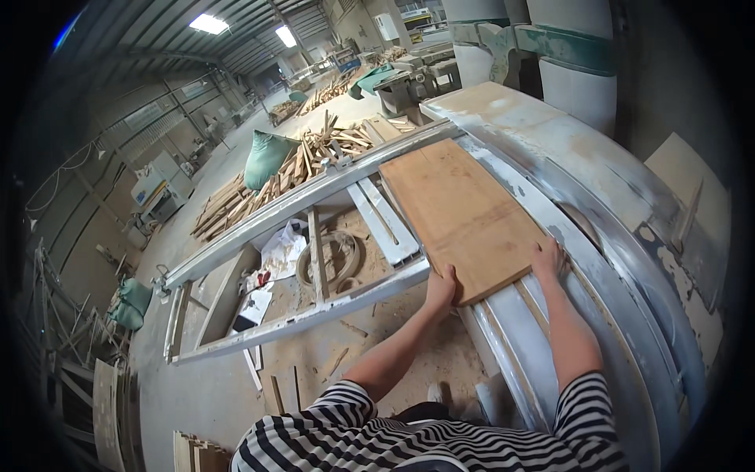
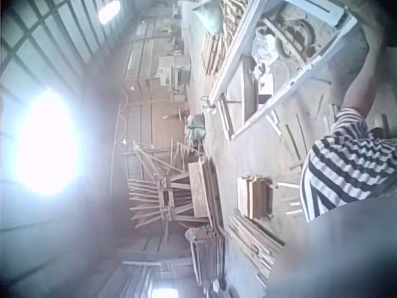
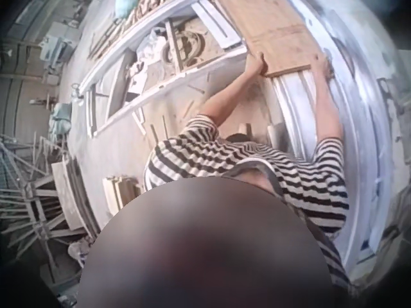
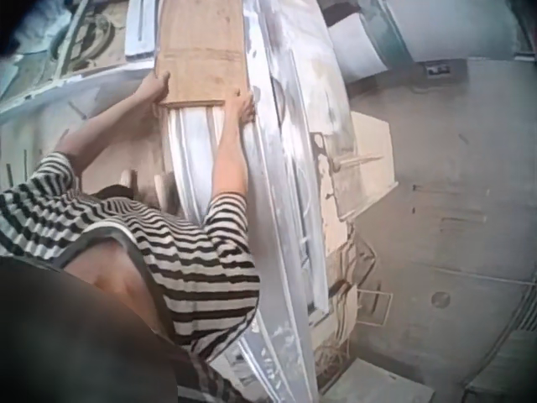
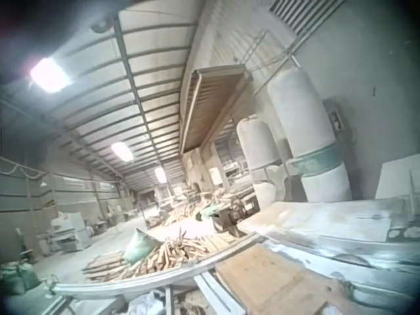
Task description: Feeding and guiding wooden planks through a woodworking machine for processing.
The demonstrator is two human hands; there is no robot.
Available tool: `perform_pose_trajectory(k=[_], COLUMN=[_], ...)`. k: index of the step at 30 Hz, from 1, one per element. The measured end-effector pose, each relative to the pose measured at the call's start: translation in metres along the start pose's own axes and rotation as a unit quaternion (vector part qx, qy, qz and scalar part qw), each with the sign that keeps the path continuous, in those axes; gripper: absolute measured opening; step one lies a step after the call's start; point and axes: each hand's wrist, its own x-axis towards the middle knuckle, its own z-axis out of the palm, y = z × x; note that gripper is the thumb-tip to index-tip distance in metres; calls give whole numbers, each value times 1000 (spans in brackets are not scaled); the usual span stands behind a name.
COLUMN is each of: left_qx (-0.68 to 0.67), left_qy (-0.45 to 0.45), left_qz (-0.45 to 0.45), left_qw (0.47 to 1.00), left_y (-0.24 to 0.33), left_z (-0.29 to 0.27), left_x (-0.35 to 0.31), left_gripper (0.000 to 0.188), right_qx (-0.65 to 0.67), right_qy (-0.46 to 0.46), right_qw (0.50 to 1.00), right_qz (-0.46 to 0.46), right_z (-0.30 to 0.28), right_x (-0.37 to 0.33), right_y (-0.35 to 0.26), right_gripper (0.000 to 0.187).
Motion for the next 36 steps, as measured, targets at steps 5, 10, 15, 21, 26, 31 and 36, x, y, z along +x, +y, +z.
perform_pose_trajectory(k=[5, 10, 15, 21, 26, 31, 36], left_qx=[44, 41, -27, -113, -65, -63, -2], left_qy=[-122, -82, -111, -143, -341, -183, -214], left_qz=[-63, 12, 14, 47, -107, -56, -51], left_qw=[990, 996, 993, 982, 932, 980, 976], left_y=[-6, -35, -33, -12, 3, -14, 24], left_z=[-54, -91, -101, -86, -83, -53, -15], left_x=[-64, -190, -307, -411, -471, -436, -443], left_gripper=[56, 61, 60, 52, 47, 41, 33], right_qx=[22, 473, 582, 705, 726, 722, 620], right_qy=[-24, -100, -256, -132, -98, -70, 40], right_qw=[999, 875, 686, 661, 623, 623, 734], right_qz=[-16, 16, 355, 220, 277, 293, 273], right_z=[-40, -113, -137, -151, -221, -323, -399], right_x=[-85, -236, -413, -443, -448, -471, -498], right_y=[30, 99, 112, 103, 165, 237, 313], right_gripper=[41, 36, 73, 78, 71, 69, 57])
